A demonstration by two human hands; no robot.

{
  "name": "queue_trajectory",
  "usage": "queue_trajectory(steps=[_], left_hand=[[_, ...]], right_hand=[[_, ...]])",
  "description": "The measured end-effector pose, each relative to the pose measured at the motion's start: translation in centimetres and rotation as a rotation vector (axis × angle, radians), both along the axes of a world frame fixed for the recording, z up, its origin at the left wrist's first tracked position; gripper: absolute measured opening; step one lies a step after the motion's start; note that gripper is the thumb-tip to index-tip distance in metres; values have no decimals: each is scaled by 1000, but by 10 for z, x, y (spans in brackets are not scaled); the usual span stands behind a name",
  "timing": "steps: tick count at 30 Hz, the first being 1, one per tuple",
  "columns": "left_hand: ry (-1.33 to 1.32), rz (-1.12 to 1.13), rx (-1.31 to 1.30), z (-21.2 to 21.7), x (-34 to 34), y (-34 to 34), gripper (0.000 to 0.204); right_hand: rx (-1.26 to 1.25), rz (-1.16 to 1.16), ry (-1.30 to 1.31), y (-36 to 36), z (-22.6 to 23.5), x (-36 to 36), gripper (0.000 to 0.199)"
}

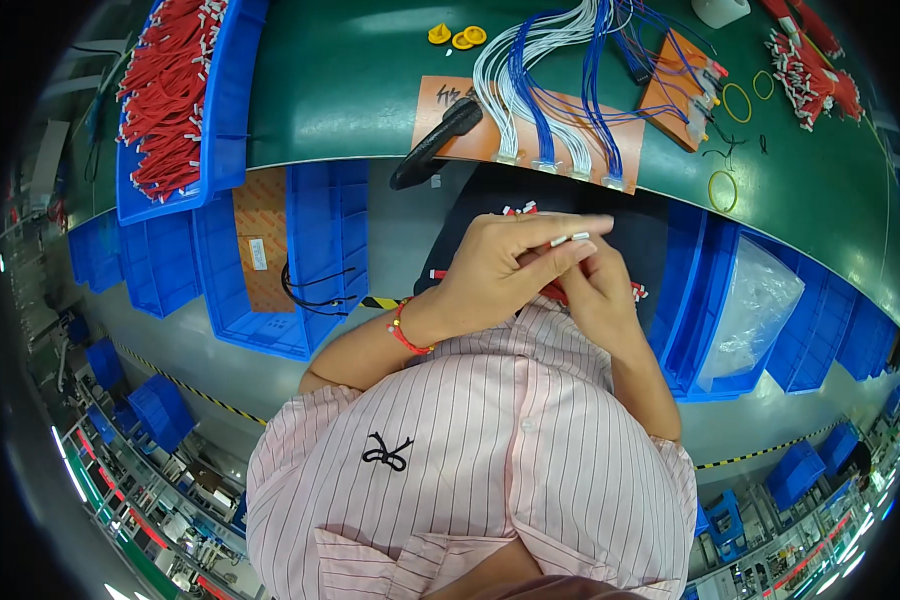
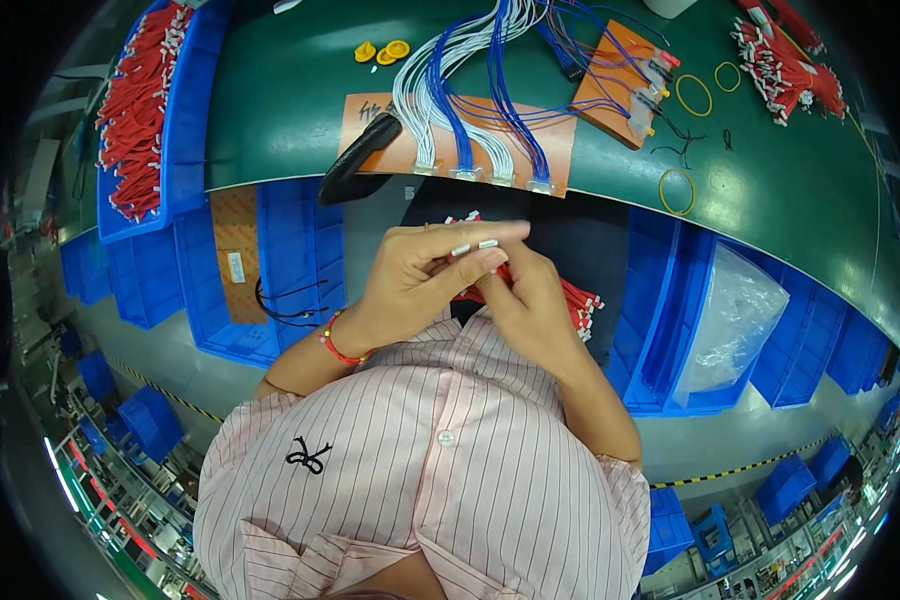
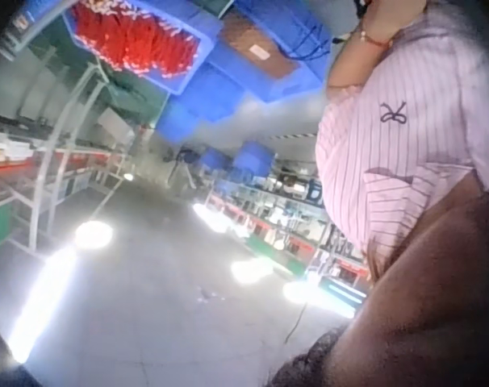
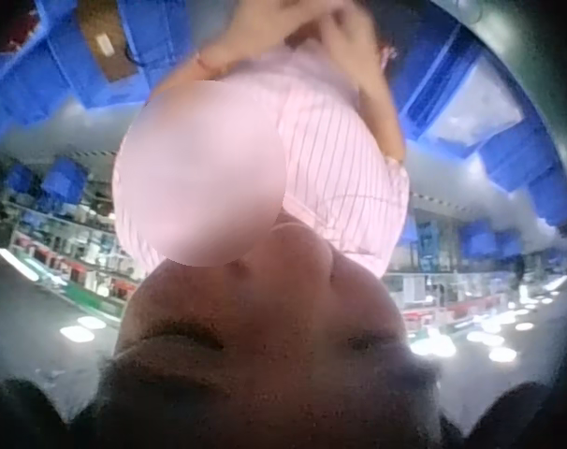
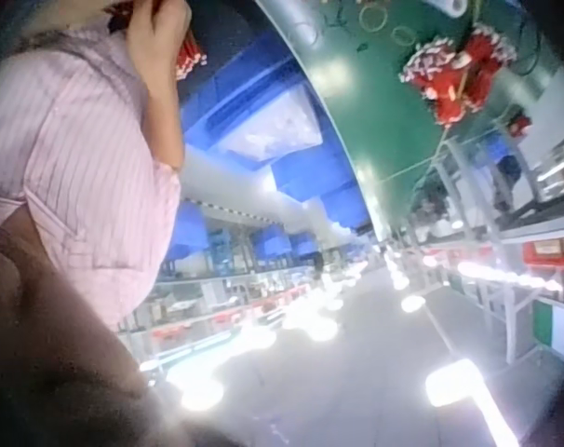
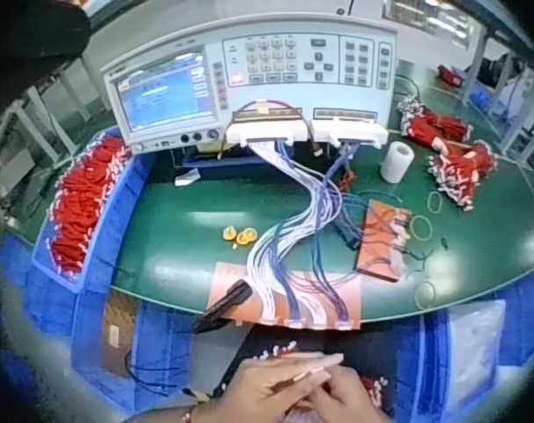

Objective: Organizing and assembling bundles of red wires into connectors at a production workbench.

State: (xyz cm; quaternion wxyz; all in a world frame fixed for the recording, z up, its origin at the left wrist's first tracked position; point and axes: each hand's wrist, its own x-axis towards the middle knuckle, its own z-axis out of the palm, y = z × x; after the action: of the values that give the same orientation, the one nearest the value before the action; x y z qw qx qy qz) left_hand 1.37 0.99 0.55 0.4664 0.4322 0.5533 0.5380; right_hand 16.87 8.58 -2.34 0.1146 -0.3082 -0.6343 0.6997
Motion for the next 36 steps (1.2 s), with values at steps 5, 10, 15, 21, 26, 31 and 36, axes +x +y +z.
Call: queue_trajectory(steps=[5,10,15,21,26,31,36], left_hand=[[-150,274,162,-14,-7,-10,22],[-705,397,206,-6,-31,-20,36],[-446,303,-139,-23,-29,-17,35],[-530,285,-228,-28,-23,-5,33],[-493,320,-225,-28,-23,-5,33],[-413,411,-144,-32,-11,-2,33],[-476,433,-153,-29,-12,0,35]], right_hand=[[-280,-26,133,8,8,4,34],[-448,-150,140,19,-14,34,36],[-670,-444,425,26,-27,46,24],[-706,-364,670,24,-23,38,24],[-613,-234,591,25,-27,32,30],[-815,-176,722,20,-22,23,31],[-685,-119,567,23,-18,22,32]])
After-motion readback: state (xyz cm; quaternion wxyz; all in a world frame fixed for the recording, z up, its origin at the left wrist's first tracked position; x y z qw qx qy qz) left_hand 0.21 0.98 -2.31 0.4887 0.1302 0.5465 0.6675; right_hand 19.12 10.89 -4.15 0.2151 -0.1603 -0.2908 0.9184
